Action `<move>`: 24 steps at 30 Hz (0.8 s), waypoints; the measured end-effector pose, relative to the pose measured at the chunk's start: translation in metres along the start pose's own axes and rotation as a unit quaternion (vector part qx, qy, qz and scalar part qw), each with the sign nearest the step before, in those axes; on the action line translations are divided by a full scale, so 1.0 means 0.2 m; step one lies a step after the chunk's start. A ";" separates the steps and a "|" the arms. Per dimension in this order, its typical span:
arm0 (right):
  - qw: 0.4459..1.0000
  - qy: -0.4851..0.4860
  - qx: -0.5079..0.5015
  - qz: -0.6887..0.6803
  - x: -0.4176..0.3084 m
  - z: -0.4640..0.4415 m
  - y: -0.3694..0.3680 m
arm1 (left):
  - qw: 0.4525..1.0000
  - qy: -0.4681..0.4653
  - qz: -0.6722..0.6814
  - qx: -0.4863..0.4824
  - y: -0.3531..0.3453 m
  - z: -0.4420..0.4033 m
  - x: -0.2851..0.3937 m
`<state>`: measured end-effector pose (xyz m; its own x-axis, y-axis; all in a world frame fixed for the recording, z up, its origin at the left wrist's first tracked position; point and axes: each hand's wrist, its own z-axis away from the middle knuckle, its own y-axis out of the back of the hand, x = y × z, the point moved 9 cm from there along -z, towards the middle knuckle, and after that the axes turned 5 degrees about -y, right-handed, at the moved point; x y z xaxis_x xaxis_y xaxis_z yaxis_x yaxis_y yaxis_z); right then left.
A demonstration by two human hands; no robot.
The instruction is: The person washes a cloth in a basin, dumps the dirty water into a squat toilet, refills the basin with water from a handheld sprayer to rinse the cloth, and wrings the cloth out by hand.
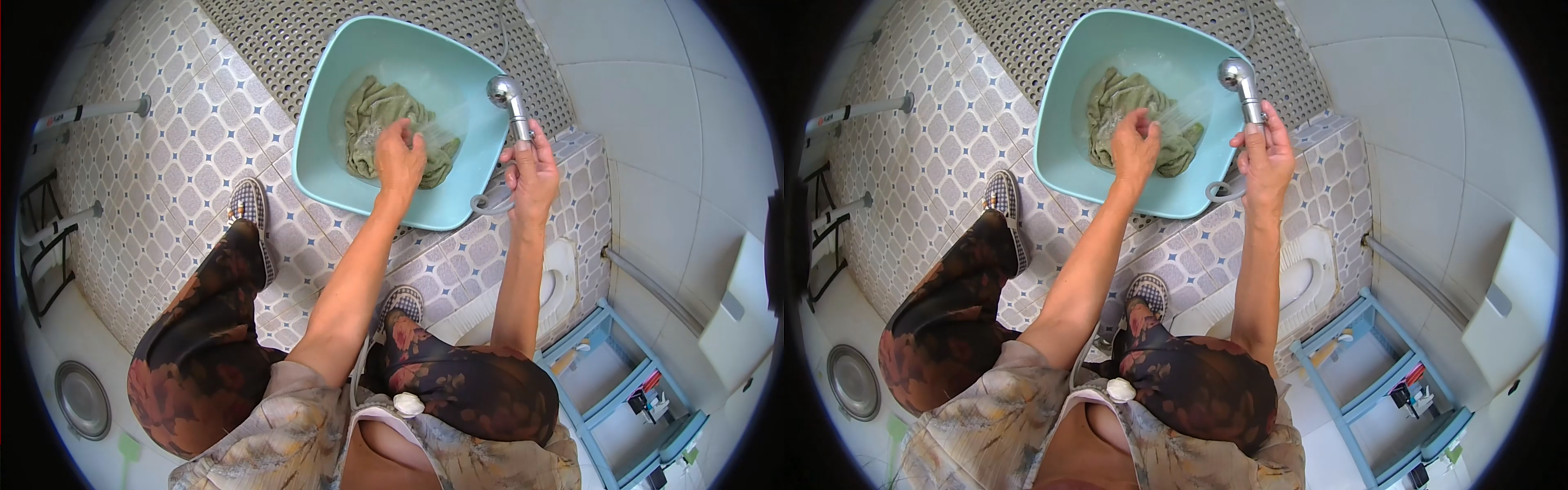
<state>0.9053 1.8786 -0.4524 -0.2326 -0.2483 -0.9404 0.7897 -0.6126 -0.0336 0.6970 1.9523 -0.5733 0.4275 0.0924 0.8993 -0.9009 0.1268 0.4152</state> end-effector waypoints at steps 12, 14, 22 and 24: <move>1.000 0.011 -0.010 0.016 -0.01 0.00 -0.01 | 0.911 0.307 0.243 -0.132 -0.19 0.09 -0.20; 1.000 0.007 0.013 0.006 0.00 -0.01 0.04 | 0.908 0.320 0.241 -0.124 -0.18 0.11 -0.22; 0.999 -0.002 0.035 -0.025 0.05 -0.04 0.18 | 0.909 0.317 0.239 -0.123 -0.17 0.12 -0.23; 0.999 -0.004 0.033 -0.031 0.06 -0.04 0.20 | 0.910 0.318 0.235 -0.124 -0.18 0.13 -0.23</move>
<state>0.9380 1.8568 -0.4667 -0.2852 -0.2140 -0.9343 0.7345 -0.6750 -0.0696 0.7071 1.9178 -0.6267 0.0276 0.7362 0.6761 -0.9845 0.1374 -0.1094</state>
